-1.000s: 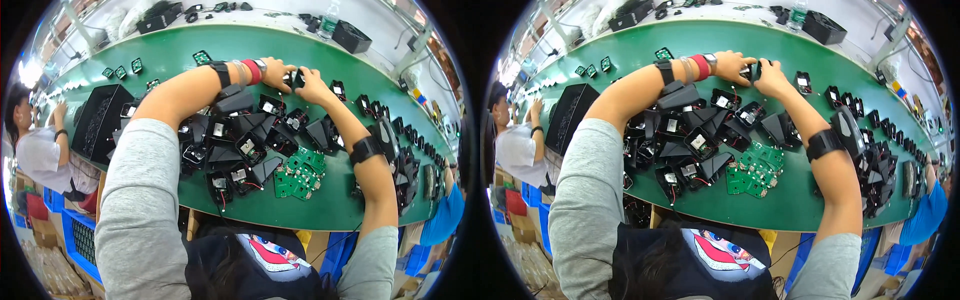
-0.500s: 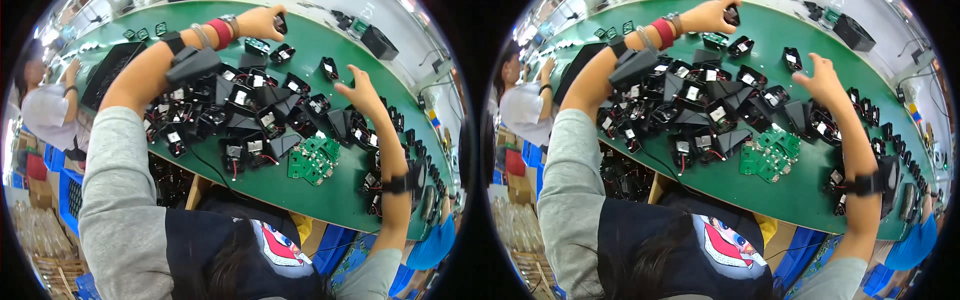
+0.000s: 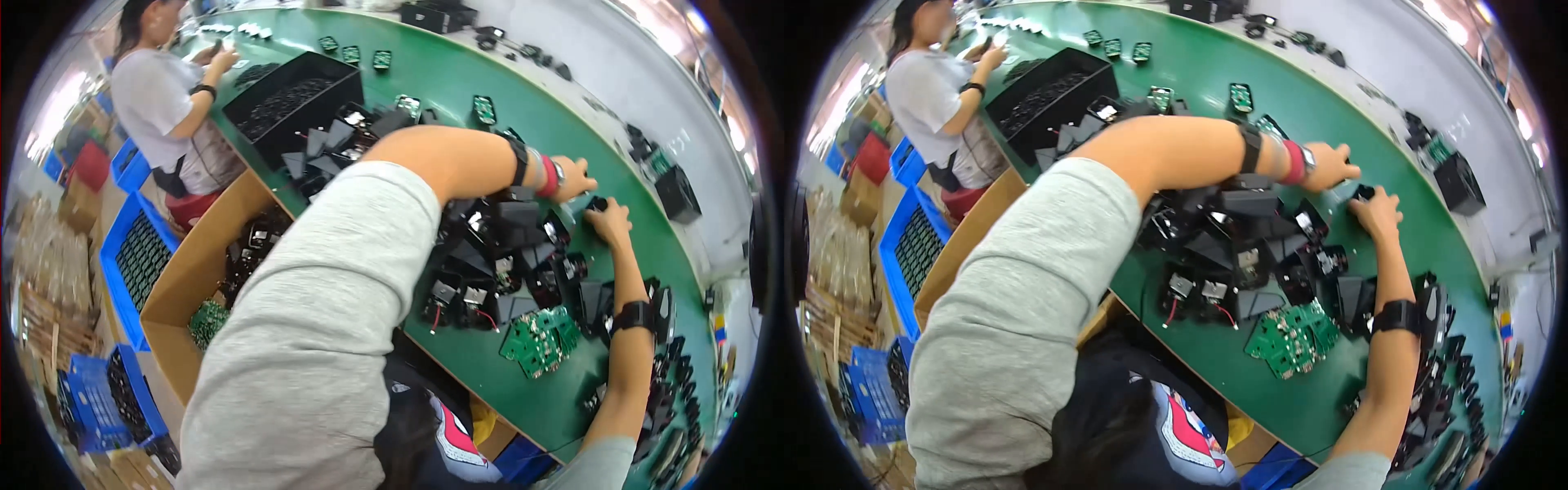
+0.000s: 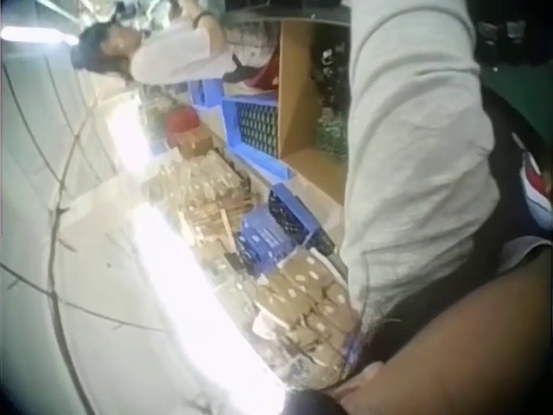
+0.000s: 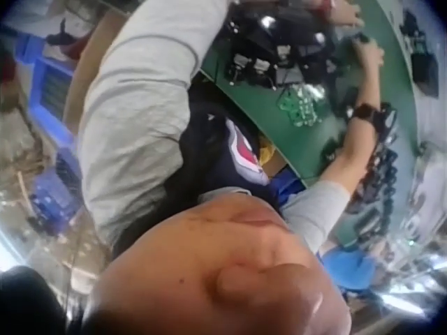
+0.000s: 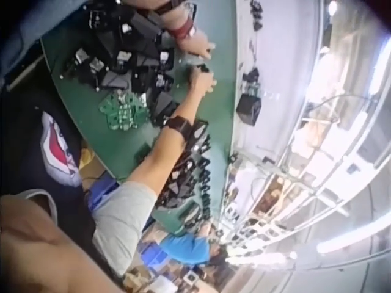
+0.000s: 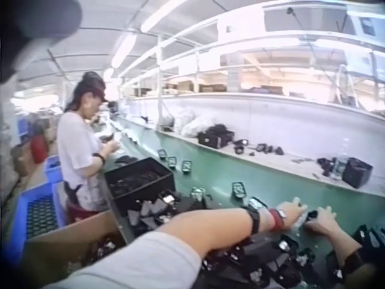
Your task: Assemble circuit boards into black plastic housings at a factory workbench.
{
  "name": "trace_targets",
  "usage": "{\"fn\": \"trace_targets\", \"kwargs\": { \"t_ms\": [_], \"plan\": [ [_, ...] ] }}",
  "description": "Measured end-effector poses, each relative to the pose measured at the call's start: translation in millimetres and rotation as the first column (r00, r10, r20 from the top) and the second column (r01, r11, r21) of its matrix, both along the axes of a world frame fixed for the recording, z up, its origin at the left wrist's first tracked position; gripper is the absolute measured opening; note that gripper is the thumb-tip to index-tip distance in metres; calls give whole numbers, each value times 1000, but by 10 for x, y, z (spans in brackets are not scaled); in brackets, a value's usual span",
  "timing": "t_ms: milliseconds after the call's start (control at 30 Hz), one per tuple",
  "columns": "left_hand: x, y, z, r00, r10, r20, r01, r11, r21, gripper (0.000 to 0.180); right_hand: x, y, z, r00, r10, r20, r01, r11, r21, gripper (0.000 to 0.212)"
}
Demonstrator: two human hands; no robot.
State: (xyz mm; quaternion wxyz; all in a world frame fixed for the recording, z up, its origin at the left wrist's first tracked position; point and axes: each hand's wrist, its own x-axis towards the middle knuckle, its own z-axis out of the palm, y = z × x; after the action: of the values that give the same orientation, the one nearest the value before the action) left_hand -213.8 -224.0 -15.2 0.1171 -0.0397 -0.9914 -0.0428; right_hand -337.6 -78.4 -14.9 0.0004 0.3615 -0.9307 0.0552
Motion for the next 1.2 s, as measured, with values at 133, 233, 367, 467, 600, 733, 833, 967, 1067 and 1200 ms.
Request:
{"fn": "trace_targets", "kwargs": {
  "t_ms": [133, 233, 367, 467, 600, 733, 833, 967, 1067, 1200],
  "plan": [
    [197, -18, 237, 987, 87, -133, -69, 988, 136, 52, -111, 66, -58, 997, 55, -47, -61, 989, -134, 63],
    [1171, -74, 822, 936, 110, -334, -24, 968, 252, 61, -409, 168, 23, 973, 221, 59, -186, 914, -361, 45],
    [2884, -171, 918, 824, 297, -483, -297, 952, 78, 54, -181, 278, 704, 835, 432, 342, -122, 751, -649, 36],
    [4221, -170, 213, 671, 515, -534, -568, 819, 76, 60, 787, 360, 1195, 852, 422, 310, -124, 737, -664, 47],
    [5755, 448, -1280, 40, 999, -28, -887, 49, 460, 56, 2711, 83, 1176, 603, 782, 159, -578, 566, -588, 48],
    [5709, 1293, -1722, -95, 993, 63, -829, -114, 548, 59, 4098, 112, 746, 104, 994, 23, -897, 104, -431, 41],
    [5452, 1691, -1834, 31, 988, 149, -826, -58, 560, 60, 4615, 23, -88, 164, 969, 185, -924, 217, -315, 45],
    [5247, 1870, -1903, 292, 924, 248, -877, 155, 455, 76, 4669, -73, -1122, 349, 931, 110, -934, 355, -40, 44],
    [5525, 1798, -1988, 470, 813, 343, -814, 249, 524, 96, 4813, -102, -1428, 267, 936, 229, -963, 271, 15, 36],
    [5359, 1555, -1184, 433, 653, 622, -895, 395, 208, 80, 4892, 27, -1617, 309, 915, 258, -951, 303, 65, 35]
  ]
}}
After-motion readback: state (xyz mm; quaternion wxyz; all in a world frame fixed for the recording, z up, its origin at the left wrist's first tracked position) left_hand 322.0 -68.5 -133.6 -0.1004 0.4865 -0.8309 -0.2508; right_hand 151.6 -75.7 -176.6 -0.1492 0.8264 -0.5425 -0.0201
